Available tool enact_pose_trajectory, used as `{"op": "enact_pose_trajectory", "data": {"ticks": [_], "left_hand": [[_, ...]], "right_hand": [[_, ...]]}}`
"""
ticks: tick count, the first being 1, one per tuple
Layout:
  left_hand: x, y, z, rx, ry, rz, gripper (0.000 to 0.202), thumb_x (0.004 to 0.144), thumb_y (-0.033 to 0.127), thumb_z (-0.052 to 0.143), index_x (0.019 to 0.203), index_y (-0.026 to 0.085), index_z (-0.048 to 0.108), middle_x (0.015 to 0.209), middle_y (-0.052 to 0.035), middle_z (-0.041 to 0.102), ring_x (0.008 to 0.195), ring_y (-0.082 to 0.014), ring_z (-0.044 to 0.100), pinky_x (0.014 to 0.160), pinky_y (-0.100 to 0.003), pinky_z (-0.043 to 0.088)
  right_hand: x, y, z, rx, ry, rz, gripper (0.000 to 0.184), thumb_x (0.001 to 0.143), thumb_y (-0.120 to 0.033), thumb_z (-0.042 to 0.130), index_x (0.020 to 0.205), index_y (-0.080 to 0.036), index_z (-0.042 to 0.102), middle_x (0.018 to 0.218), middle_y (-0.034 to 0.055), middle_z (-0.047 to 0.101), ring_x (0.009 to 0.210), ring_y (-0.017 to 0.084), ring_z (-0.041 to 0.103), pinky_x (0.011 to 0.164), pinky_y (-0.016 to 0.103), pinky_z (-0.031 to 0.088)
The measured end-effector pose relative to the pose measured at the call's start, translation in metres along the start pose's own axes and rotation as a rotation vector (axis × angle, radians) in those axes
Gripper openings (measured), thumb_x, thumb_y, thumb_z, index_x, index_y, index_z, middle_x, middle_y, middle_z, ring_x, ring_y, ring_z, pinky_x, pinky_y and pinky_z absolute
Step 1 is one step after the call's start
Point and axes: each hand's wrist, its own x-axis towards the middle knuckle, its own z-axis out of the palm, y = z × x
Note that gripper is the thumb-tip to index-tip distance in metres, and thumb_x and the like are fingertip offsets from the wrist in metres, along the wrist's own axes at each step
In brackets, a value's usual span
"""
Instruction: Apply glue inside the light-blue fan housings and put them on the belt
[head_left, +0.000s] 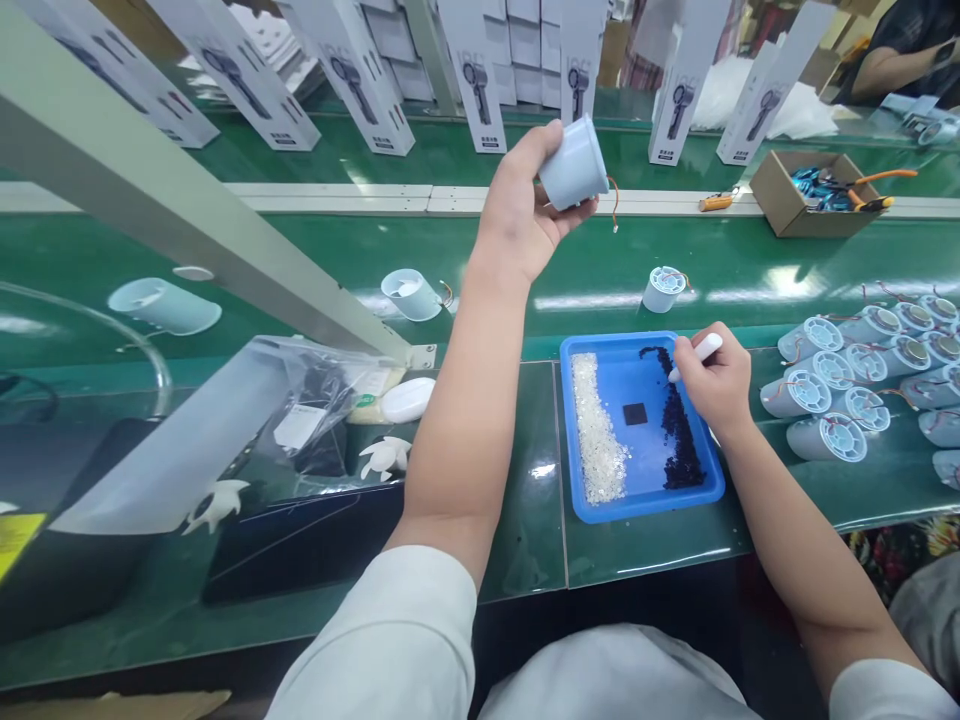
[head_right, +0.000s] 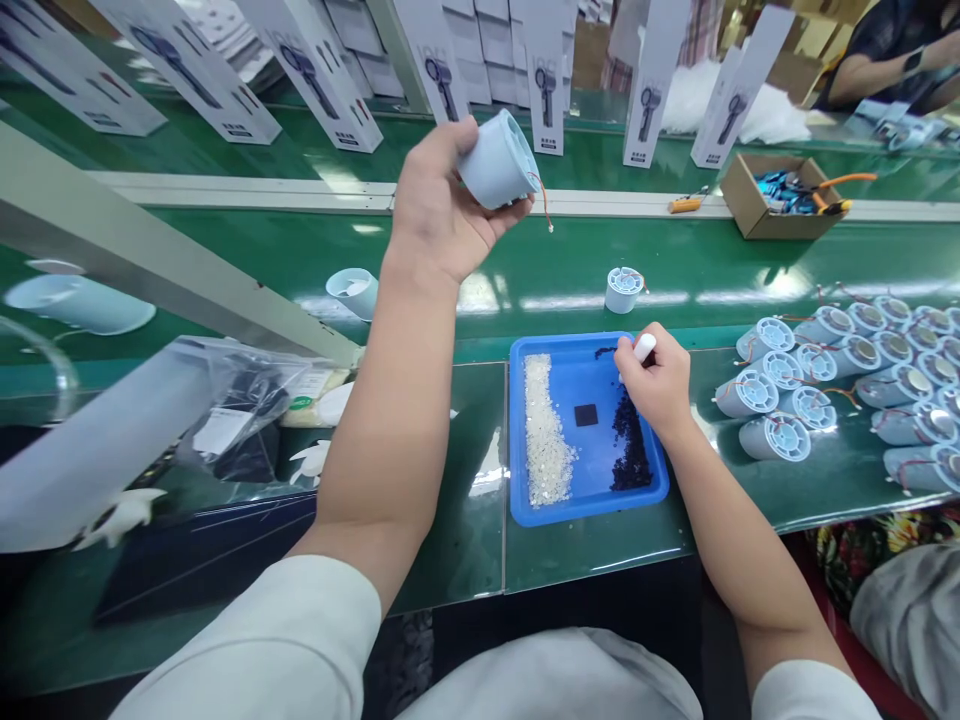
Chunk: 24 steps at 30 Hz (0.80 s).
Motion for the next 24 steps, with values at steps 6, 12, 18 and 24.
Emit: {"op": "enact_pose_trajectory", "data": {"ticks": [6,12,18,24], "left_hand": [[0.001,-0.002,0.002,-0.01,-0.015,-0.001,0.013,0.095,0.037,0.046,0.096,0.03,0.057,0.084,-0.002,0.07,0.116,-0.0204,0.06,0.098,-0.034,0.056],[0.003,-0.006,0.004,-0.04,-0.051,0.016,0.013,0.095,0.029,0.044,0.089,0.023,0.054,0.088,-0.0051,0.066,0.104,-0.0188,0.063,0.089,-0.032,0.057],[0.007,-0.017,0.007,0.116,0.015,-0.063,0.016,0.093,0.02,0.044,0.079,0.016,0.051,0.079,-0.0022,0.057,0.077,-0.0112,0.06,0.081,-0.029,0.056],[0.002,-0.035,0.013,0.338,-0.13,-0.059,0.015,0.086,0.018,0.054,0.072,0.015,0.056,0.068,0.0003,0.055,0.064,-0.0095,0.054,0.063,-0.022,0.053]], "right_hand": [[-0.004,-0.005,0.003,0.115,-0.277,-0.105,0.027,0.079,-0.025,0.06,0.059,-0.023,0.042,0.056,-0.0041,0.05,0.053,0.011,0.047,0.055,0.027,0.039],[-0.006,-0.012,0.0,0.2,-0.182,-0.137,0.03,0.082,-0.022,0.059,0.058,-0.023,0.04,0.057,-0.0036,0.051,0.052,0.011,0.048,0.056,0.027,0.042],[-0.01,-0.016,0.001,0.211,-0.382,-0.139,0.026,0.08,-0.024,0.063,0.06,-0.022,0.047,0.058,-0.0035,0.054,0.053,0.011,0.05,0.054,0.027,0.041],[-0.006,-0.013,-0.003,0.401,0.031,0.093,0.021,0.08,-0.041,0.071,0.083,-0.023,0.061,0.076,0.0004,0.068,0.069,0.017,0.068,0.066,0.033,0.055]]}}
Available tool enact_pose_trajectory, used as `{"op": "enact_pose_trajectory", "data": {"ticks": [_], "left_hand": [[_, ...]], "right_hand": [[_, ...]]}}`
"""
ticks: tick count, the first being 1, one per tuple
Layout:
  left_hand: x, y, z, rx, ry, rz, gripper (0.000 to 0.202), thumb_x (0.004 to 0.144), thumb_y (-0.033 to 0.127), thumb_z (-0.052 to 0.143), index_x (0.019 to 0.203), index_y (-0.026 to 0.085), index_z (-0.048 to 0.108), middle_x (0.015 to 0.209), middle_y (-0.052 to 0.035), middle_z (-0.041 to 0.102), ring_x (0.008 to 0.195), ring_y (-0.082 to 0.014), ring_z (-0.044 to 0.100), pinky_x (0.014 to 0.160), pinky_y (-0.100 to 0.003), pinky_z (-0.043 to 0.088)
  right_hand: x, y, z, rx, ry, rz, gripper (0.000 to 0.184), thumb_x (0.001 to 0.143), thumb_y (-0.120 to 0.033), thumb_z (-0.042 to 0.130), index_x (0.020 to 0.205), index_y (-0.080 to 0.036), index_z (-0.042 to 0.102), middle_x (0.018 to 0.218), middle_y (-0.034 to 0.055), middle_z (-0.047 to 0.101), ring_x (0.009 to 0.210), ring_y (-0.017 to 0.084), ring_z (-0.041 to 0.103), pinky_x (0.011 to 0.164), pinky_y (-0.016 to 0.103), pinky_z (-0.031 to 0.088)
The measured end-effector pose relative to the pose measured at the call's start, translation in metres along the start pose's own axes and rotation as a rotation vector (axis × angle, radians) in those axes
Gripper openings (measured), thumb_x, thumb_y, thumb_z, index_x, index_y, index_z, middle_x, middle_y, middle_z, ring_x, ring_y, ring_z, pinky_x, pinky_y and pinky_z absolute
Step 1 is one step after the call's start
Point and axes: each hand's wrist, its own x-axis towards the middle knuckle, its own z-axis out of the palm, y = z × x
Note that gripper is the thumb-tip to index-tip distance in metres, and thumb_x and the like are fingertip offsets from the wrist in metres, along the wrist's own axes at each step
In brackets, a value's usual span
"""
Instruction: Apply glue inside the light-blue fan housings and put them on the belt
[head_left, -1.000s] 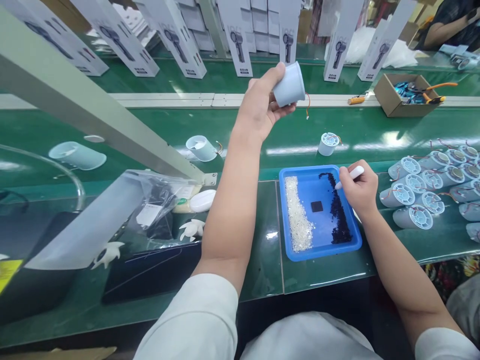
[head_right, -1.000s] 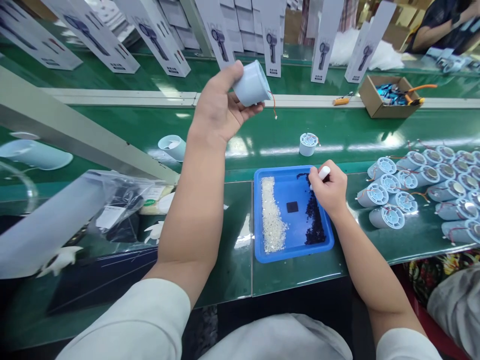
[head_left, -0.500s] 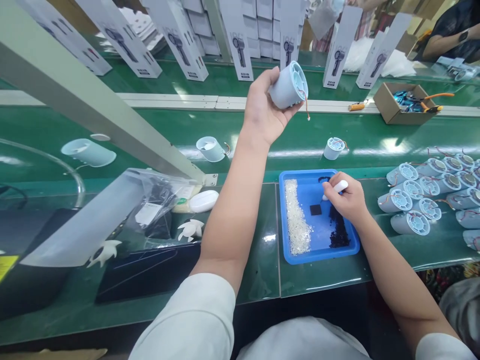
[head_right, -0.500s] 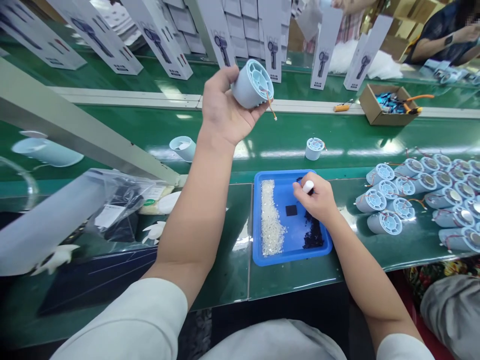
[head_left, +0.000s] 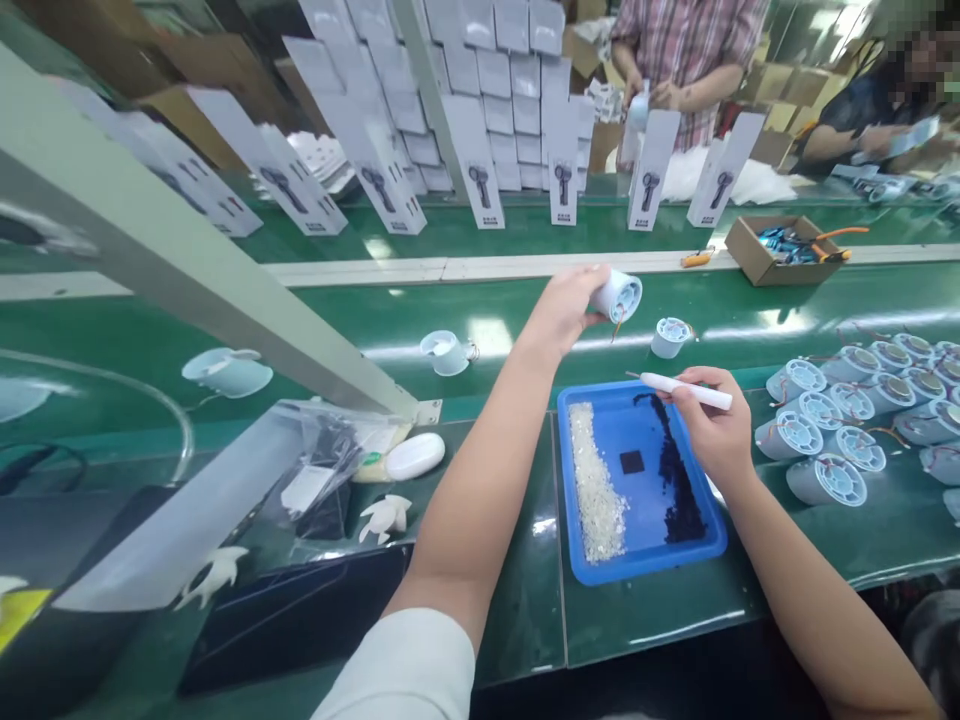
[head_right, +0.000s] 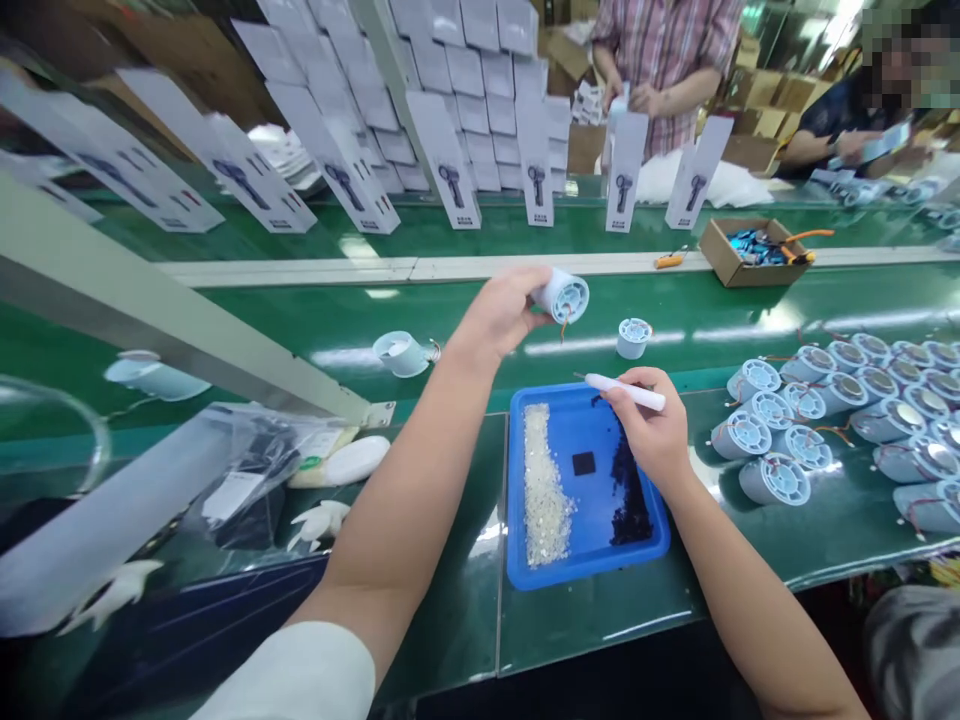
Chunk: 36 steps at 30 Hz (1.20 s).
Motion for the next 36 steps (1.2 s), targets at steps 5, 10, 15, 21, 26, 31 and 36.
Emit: {"op": "enact_pose_trajectory", "data": {"ticks": [5,10,15,21,26,31,36], "left_hand": [[-0.009,-0.005,0.012,0.122,-0.104,-0.082,0.019,0.087,0.019,0.056,0.069,0.013,0.058,0.063,0.0016,0.054,0.058,-0.0085,0.052,0.057,-0.021,0.049],[-0.012,-0.014,0.022,0.147,-0.109,-0.098,0.019,0.087,0.023,0.058,0.07,0.014,0.057,0.067,0.0013,0.057,0.06,-0.0091,0.055,0.058,-0.023,0.05],[-0.013,-0.021,0.03,0.176,-0.063,-0.118,0.023,0.087,0.023,0.059,0.067,0.016,0.053,0.066,0.0016,0.056,0.058,-0.0098,0.055,0.058,-0.024,0.05],[-0.013,-0.025,0.034,0.166,-0.018,-0.124,0.024,0.087,0.022,0.059,0.065,0.017,0.05,0.064,0.0024,0.054,0.059,-0.0097,0.054,0.059,-0.023,0.047],[-0.011,-0.027,0.032,0.146,-0.019,-0.125,0.024,0.087,0.024,0.058,0.067,0.017,0.05,0.066,0.0024,0.054,0.06,-0.0099,0.054,0.06,-0.024,0.049],[-0.013,-0.024,0.033,0.147,-0.037,-0.129,0.024,0.088,0.023,0.058,0.066,0.017,0.049,0.065,0.0027,0.053,0.059,-0.0095,0.054,0.059,-0.024,0.049],[-0.015,-0.023,0.035,0.136,-0.035,-0.15,0.024,0.088,0.022,0.058,0.067,0.017,0.048,0.065,0.0027,0.054,0.058,-0.0096,0.054,0.058,-0.024,0.048]], "right_hand": [[0.002,0.002,0.0,0.134,0.141,0.113,0.034,0.077,-0.051,0.073,0.093,-0.022,0.065,0.088,0.0042,0.075,0.083,0.021,0.074,0.079,0.038,0.06],[0.002,0.006,0.001,0.195,0.141,0.11,0.037,0.081,-0.055,0.066,0.098,-0.022,0.066,0.095,0.0054,0.076,0.092,0.022,0.074,0.085,0.039,0.06],[0.001,0.01,0.001,0.209,0.13,0.11,0.04,0.085,-0.059,0.06,0.101,-0.023,0.065,0.096,0.0065,0.076,0.094,0.022,0.074,0.088,0.041,0.06],[0.003,0.01,-0.002,0.204,0.15,0.096,0.041,0.085,-0.061,0.059,0.1,-0.023,0.064,0.095,0.0068,0.076,0.093,0.022,0.074,0.088,0.041,0.06],[0.004,0.011,-0.001,0.205,0.155,0.099,0.04,0.085,-0.06,0.059,0.099,-0.023,0.064,0.094,0.006,0.075,0.092,0.022,0.074,0.087,0.041,0.06],[0.004,0.013,-0.001,0.2,0.144,0.106,0.041,0.084,-0.06,0.06,0.099,-0.023,0.064,0.094,0.0057,0.075,0.092,0.021,0.074,0.086,0.039,0.06],[0.005,0.014,-0.001,0.174,0.15,0.115,0.042,0.085,-0.062,0.058,0.099,-0.023,0.063,0.094,0.0063,0.075,0.092,0.022,0.074,0.086,0.04,0.06]]}}
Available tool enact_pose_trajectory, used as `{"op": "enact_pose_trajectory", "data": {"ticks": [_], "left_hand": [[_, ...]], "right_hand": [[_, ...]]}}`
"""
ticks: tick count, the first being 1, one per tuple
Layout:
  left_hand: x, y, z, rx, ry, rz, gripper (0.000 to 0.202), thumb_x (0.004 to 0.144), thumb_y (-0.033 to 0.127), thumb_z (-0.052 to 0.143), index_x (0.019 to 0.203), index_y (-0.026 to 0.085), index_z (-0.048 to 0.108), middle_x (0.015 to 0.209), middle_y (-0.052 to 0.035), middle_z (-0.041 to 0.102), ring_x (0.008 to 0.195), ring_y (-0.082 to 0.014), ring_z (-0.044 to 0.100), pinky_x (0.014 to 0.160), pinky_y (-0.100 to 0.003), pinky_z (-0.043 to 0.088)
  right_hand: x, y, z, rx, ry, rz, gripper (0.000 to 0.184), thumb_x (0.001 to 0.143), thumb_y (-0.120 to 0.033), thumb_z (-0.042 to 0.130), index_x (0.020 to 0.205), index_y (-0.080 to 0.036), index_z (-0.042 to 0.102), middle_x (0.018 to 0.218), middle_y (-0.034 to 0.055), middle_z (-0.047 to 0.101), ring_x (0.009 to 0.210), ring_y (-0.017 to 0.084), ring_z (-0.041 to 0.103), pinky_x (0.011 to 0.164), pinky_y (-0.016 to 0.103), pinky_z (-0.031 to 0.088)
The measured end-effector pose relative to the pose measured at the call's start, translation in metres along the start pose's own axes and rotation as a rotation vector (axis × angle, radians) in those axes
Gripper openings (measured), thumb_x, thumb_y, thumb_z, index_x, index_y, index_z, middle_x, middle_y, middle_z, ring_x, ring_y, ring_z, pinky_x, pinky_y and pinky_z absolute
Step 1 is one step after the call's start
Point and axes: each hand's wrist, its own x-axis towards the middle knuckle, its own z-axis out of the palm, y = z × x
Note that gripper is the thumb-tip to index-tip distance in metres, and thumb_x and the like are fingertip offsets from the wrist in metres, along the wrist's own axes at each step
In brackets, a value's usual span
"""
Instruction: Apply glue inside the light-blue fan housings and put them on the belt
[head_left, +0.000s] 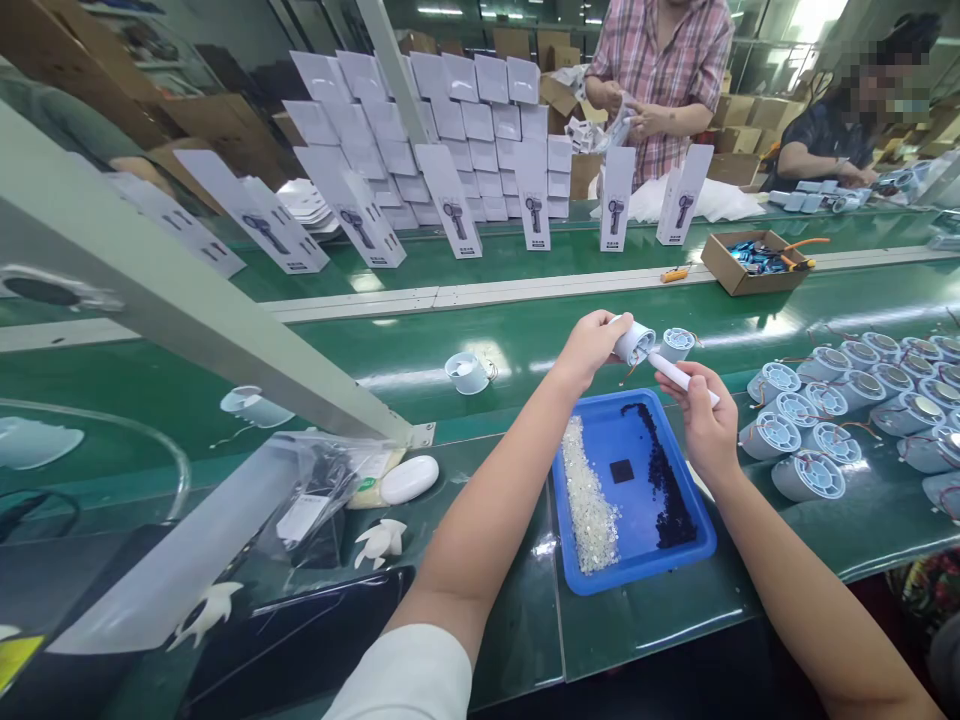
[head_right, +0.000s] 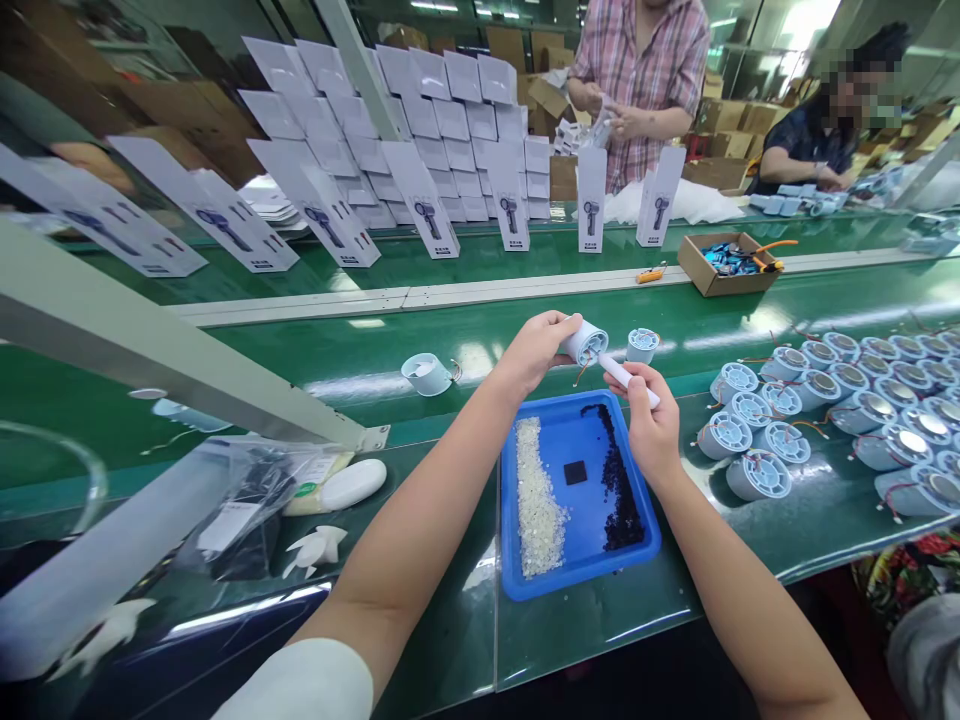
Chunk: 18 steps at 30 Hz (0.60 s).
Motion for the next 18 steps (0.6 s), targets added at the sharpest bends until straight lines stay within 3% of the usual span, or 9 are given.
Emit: {"op": "enact_pose_trajectory", "data": {"ticks": [8,11,14,16,18], "left_hand": [[-0.001,0.0,0.003,0.081,-0.015,-0.035,0.026,0.089,0.024,0.058,0.066,0.018,0.047,0.061,0.0028,0.052,0.055,-0.0098,0.051,0.056,-0.023,0.043],[-0.002,-0.001,0.009,0.147,0.054,-0.004,0.025,0.086,0.021,0.058,0.065,0.019,0.045,0.057,0.0042,0.049,0.051,-0.0089,0.045,0.051,-0.022,0.035],[-0.004,-0.006,0.017,0.073,0.132,0.098,0.031,0.081,0.014,0.06,0.06,0.02,0.038,0.053,0.0062,0.041,0.05,-0.0077,0.038,0.049,-0.022,0.029],[-0.006,-0.011,0.023,-0.033,0.184,0.205,0.039,0.079,0.011,0.061,0.056,0.019,0.031,0.051,0.0073,0.033,0.05,-0.0063,0.032,0.05,-0.02,0.027],[-0.008,-0.017,0.029,-0.155,0.235,0.29,0.045,0.08,0.011,0.061,0.054,0.018,0.025,0.052,0.0075,0.026,0.051,-0.0055,0.027,0.052,-0.02,0.027]], "right_hand": [[-0.005,-0.001,0.002,-0.031,-0.05,-0.006,0.043,0.084,-0.061,0.058,0.103,-0.023,0.063,0.098,0.0079,0.075,0.094,0.024,0.073,0.087,0.042,0.058],[-0.006,-0.002,0.0,-0.117,-0.061,0.005,0.043,0.085,-0.058,0.057,0.106,-0.021,0.064,0.075,0.0025,0.07,0.071,0.019,0.068,0.069,0.034,0.057],[-0.006,-0.003,-0.001,-0.292,-0.184,0.055,0.041,0.085,-0.054,0.058,0.102,-0.018,0.068,0.052,-0.0054,0.049,0.047,0.012,0.046,0.046,0.026,0.04],[-0.007,-0.004,-0.002,-0.365,-0.283,0.076,0.041,0.085,-0.054,0.056,0.094,-0.016,0.07,0.049,-0.0061,0.042,0.044,0.01,0.037,0.042,0.024,0.032],[-0.009,-0.004,-0.001,-0.388,-0.303,0.07,0.044,0.086,-0.055,0.054,0.091,-0.015,0.07,0.048,-0.0059,0.04,0.043,0.009,0.034,0.041,0.024,0.027]]}}
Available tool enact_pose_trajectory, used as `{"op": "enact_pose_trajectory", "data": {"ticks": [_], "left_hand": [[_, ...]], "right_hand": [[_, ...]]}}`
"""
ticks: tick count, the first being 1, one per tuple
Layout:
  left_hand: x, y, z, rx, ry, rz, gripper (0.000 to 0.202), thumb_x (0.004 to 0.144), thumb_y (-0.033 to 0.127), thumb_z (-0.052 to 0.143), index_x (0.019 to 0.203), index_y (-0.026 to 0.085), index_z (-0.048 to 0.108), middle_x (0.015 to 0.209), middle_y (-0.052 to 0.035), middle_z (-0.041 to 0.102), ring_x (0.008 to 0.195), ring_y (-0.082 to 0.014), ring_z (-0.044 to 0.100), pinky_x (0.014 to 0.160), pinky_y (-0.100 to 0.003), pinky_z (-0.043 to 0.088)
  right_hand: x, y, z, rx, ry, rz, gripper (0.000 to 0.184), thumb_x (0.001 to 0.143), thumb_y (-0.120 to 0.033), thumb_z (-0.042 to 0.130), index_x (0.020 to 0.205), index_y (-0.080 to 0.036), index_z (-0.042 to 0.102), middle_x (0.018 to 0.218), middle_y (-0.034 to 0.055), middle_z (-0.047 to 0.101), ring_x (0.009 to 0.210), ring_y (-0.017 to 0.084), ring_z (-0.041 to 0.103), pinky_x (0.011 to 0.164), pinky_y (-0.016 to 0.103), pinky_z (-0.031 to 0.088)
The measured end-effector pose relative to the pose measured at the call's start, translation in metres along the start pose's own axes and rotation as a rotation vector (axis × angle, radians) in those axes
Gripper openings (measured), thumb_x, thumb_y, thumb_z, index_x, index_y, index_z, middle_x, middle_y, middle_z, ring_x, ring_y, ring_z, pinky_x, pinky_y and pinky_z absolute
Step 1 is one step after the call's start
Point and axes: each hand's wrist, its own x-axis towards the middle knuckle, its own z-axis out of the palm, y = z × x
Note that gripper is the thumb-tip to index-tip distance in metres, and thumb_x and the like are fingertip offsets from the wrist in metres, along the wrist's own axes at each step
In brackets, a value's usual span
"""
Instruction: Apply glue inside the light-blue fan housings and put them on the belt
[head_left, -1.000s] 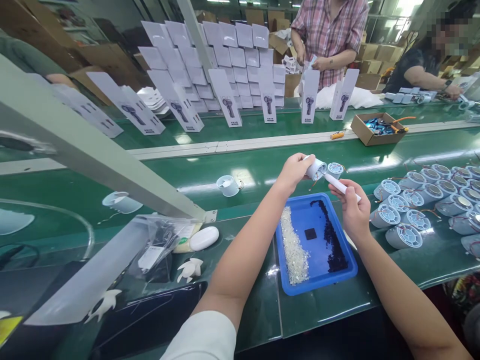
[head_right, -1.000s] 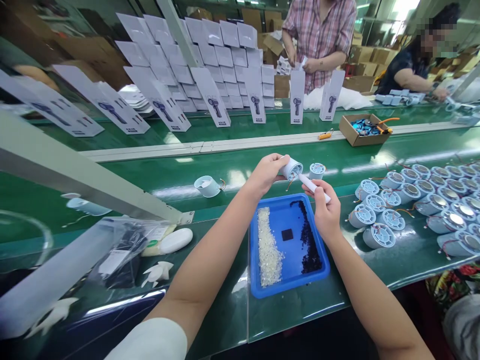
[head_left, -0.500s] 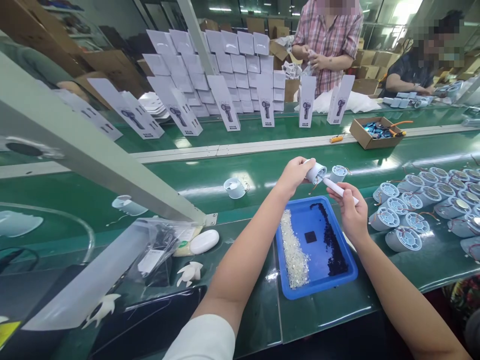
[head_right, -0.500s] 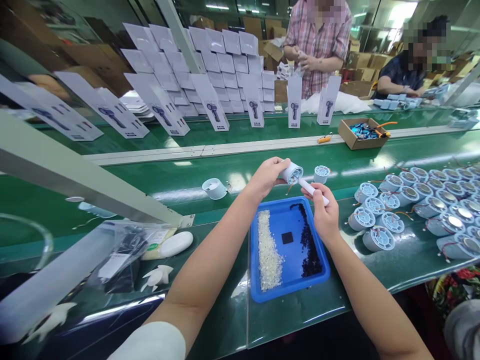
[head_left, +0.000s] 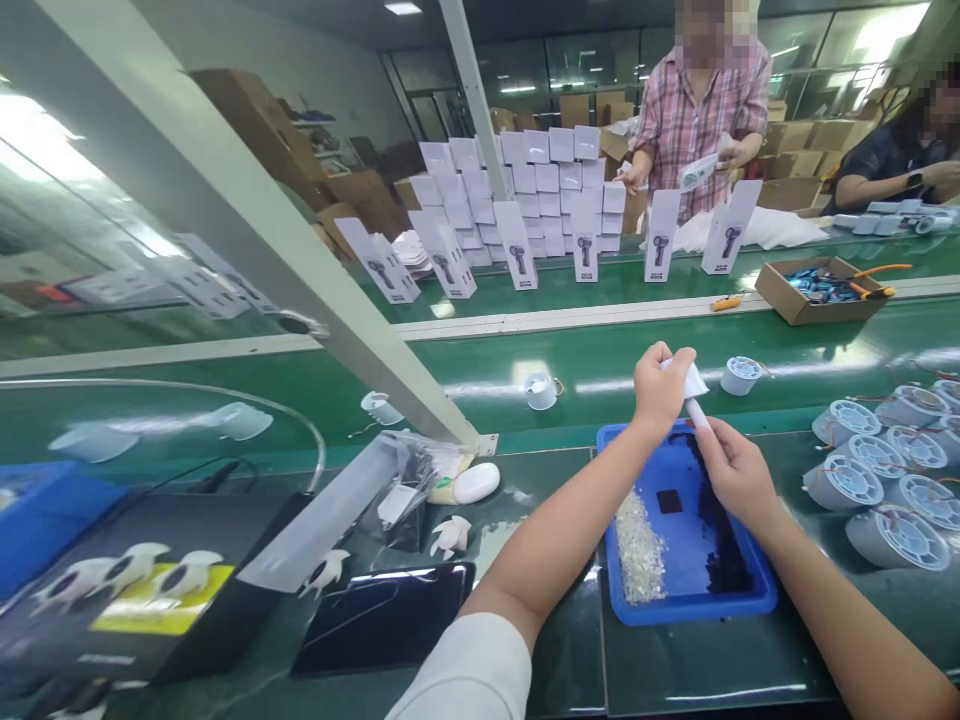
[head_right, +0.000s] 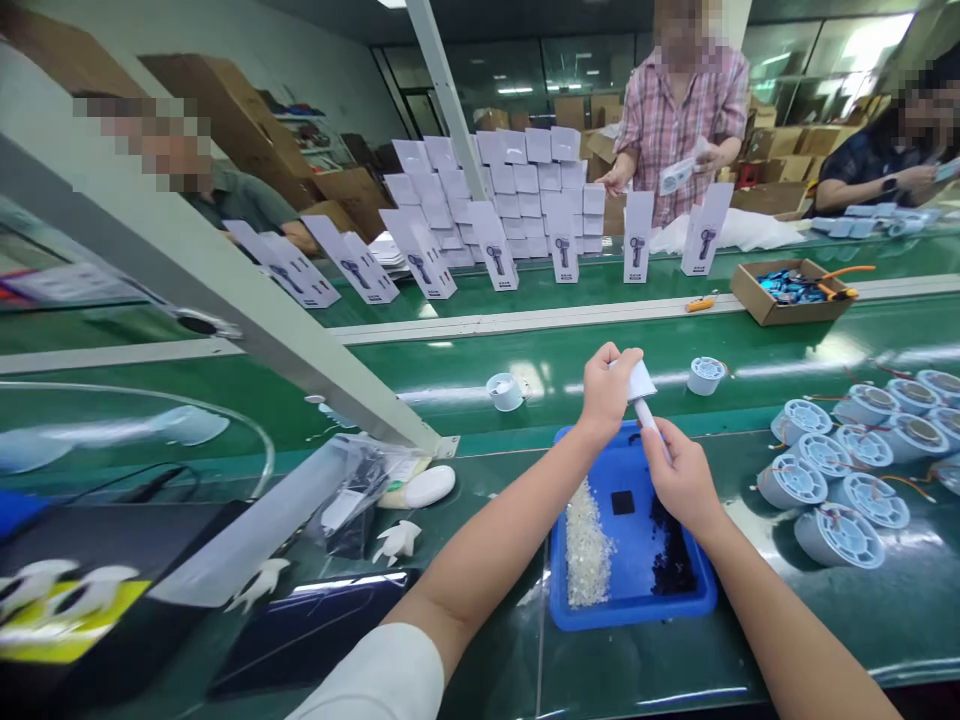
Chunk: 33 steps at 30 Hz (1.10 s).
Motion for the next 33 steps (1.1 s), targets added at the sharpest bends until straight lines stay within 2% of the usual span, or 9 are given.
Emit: {"op": "enact_pose_trajectory", "data": {"ticks": [2,5,11,15,21,24,27,29,33], "left_hand": [[-0.004,-0.004,0.004,-0.126,0.028,0.012,0.047,0.082,0.012,0.06,0.054,0.018,0.023,0.052,0.0075,0.024,0.051,-0.0053,0.026,0.053,-0.019,0.027],[-0.007,-0.006,0.007,-0.267,0.051,-0.053,0.046,0.082,0.012,0.059,0.055,0.018,0.023,0.053,0.0075,0.024,0.05,-0.0054,0.026,0.051,-0.02,0.025],[-0.008,-0.012,0.007,-0.376,0.142,-0.168,0.036,0.082,0.013,0.055,0.057,0.019,0.03,0.055,0.0074,0.03,0.049,-0.0052,0.031,0.049,-0.02,0.026],[-0.009,-0.019,0.009,-0.446,0.173,-0.198,0.029,0.085,0.017,0.051,0.061,0.019,0.035,0.057,0.0073,0.033,0.049,-0.0053,0.034,0.049,-0.02,0.029],[-0.008,-0.023,0.007,-0.389,0.004,-0.133,0.033,0.084,0.026,0.061,0.067,0.02,0.033,0.058,0.0083,0.038,0.05,-0.0035,0.038,0.049,-0.016,0.033],[-0.01,-0.019,0.004,-0.362,-0.19,-0.175,0.04,0.074,0.031,0.075,0.077,0.021,0.036,0.066,0.0081,0.05,0.053,-0.0036,0.049,0.052,-0.016,0.04],[-0.009,-0.014,0.0,-0.336,-0.366,-0.249,0.05,0.069,0.042,0.079,0.086,0.023,0.036,0.075,0.0048,0.06,0.056,-0.0089,0.061,0.055,-0.02,0.047],[-0.002,-0.011,-0.005,-0.284,-0.337,-0.223,0.046,0.074,0.046,0.072,0.087,0.023,0.035,0.072,0.0044,0.059,0.054,-0.0116,0.063,0.055,-0.023,0.049],[0.019,-0.007,-0.021,-0.048,-0.156,-0.126,0.031,0.085,0.037,0.056,0.087,0.023,0.028,0.074,0.0049,0.053,0.056,-0.0115,0.062,0.058,-0.027,0.053]], "right_hand": [[-0.003,0.0,0.002,0.016,0.033,-0.01,0.045,0.086,-0.056,0.053,0.093,-0.015,0.069,0.047,-0.0063,0.037,0.042,0.009,0.032,0.04,0.024,0.024],[-0.005,0.002,0.005,0.11,0.037,0.002,0.047,0.085,-0.06,0.053,0.094,-0.016,0.068,0.046,-0.0072,0.033,0.041,0.009,0.029,0.039,0.024,0.021],[-0.004,-0.007,0.006,0.368,-0.089,0.133,0.054,0.079,-0.069,0.057,0.091,-0.017,0.065,0.047,-0.0101,0.023,0.04,0.007,0.021,0.037,0.023,0.018],[-0.003,-0.012,0.008,0.476,-0.104,0.193,0.057,0.076,-0.07,0.06,0.094,-0.017,0.065,0.048,-0.0123,0.017,0.04,0.006,0.015,0.037,0.022,0.016],[0.0,0.004,0.012,0.39,-0.03,0.134,0.059,0.078,-0.071,0.057,0.1,-0.016,0.065,0.049,-0.0104,0.025,0.042,0.007,0.022,0.039,0.023,0.019],[0.001,0.009,0.009,0.338,0.015,0.109,0.058,0.081,-0.068,0.055,0.105,-0.015,0.064,0.051,-0.0097,0.027,0.044,0.008,0.023,0.041,0.023,0.019],[0.003,0.007,0.004,0.257,0.035,0.037,0.052,0.086,-0.062,0.051,0.104,-0.015,0.065,0.053,-0.0079,0.03,0.047,0.008,0.025,0.043,0.024,0.02],[0.003,0.003,0.001,0.176,-0.005,-0.019,0.047,0.087,-0.057,0.051,0.102,-0.016,0.067,0.055,-0.006,0.035,0.05,0.009,0.029,0.045,0.024,0.024],[0.003,-0.005,0.0,0.107,-0.114,-0.01,0.04,0.085,-0.05,0.054,0.102,-0.017,0.067,0.058,-0.004,0.045,0.053,0.01,0.038,0.05,0.025,0.032]]}}
